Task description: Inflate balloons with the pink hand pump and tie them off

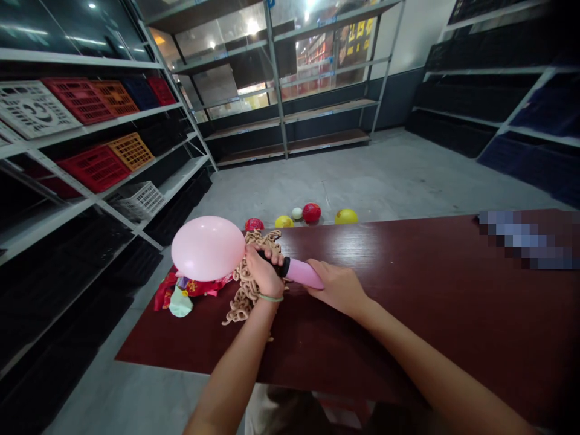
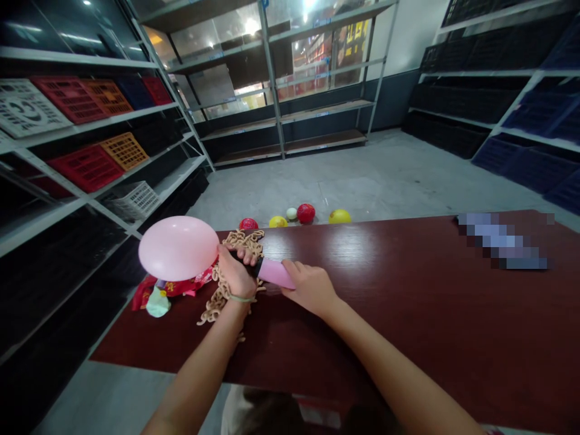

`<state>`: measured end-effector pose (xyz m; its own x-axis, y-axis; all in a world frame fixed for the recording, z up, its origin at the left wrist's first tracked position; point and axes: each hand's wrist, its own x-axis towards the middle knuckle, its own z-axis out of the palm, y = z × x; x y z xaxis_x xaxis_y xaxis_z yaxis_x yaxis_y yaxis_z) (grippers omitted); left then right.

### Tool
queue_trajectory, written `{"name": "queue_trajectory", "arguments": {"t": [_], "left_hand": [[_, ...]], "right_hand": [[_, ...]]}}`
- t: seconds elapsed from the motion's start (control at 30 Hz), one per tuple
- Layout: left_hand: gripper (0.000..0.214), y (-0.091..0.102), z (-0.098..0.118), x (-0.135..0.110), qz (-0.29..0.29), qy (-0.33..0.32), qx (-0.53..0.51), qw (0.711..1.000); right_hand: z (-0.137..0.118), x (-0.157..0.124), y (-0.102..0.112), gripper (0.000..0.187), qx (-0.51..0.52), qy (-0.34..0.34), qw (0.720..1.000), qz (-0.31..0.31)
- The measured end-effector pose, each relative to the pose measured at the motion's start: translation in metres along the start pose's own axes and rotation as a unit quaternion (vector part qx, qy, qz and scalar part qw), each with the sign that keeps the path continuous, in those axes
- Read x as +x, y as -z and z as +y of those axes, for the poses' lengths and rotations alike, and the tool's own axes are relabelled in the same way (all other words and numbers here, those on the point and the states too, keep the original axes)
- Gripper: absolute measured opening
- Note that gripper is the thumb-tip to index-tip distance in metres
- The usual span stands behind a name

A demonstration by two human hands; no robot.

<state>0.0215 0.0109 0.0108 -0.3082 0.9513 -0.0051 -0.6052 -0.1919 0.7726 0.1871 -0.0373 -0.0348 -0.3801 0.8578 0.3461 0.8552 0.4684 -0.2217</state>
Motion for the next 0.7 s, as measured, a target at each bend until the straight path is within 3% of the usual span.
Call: {"name": "queue_trajectory", "arguments": {"t": [0.1, 0.23, 0.37, 0.5, 0.7], "left_hand": [[0.027, 0.004, 0.007, 0.007, 0.057, -0.027, -0.060, 0.996], [0.023, 0.030, 0.036, 0.030, 0.098, -0.078, -0.100, 0.987], [0.025, 0.049, 0.055, 0.045, 0.153, -0.118, -0.118, 0.974], [0.026, 0.038, 0.037, 0.034, 0.178, -0.129, -0.097, 0.971], [0.027, 0.000, -0.008, 0.005, 0.094, -0.053, -0.045, 0.993]], "right_hand": [[0.016, 0.001, 0.003, 0.043, -0.031, 0.036, 0.999, 0.007], [0.044, 0.002, 0.010, 0.047, -0.099, 0.079, 0.992, 0.025], [0.047, 0.000, 0.012, 0.049, -0.119, 0.081, 0.989, 0.021], [0.027, -0.001, 0.004, 0.048, -0.113, 0.052, 0.992, 0.001], [0.014, -0.002, -0.003, 0.047, -0.078, 0.010, 0.997, 0.009]]}}
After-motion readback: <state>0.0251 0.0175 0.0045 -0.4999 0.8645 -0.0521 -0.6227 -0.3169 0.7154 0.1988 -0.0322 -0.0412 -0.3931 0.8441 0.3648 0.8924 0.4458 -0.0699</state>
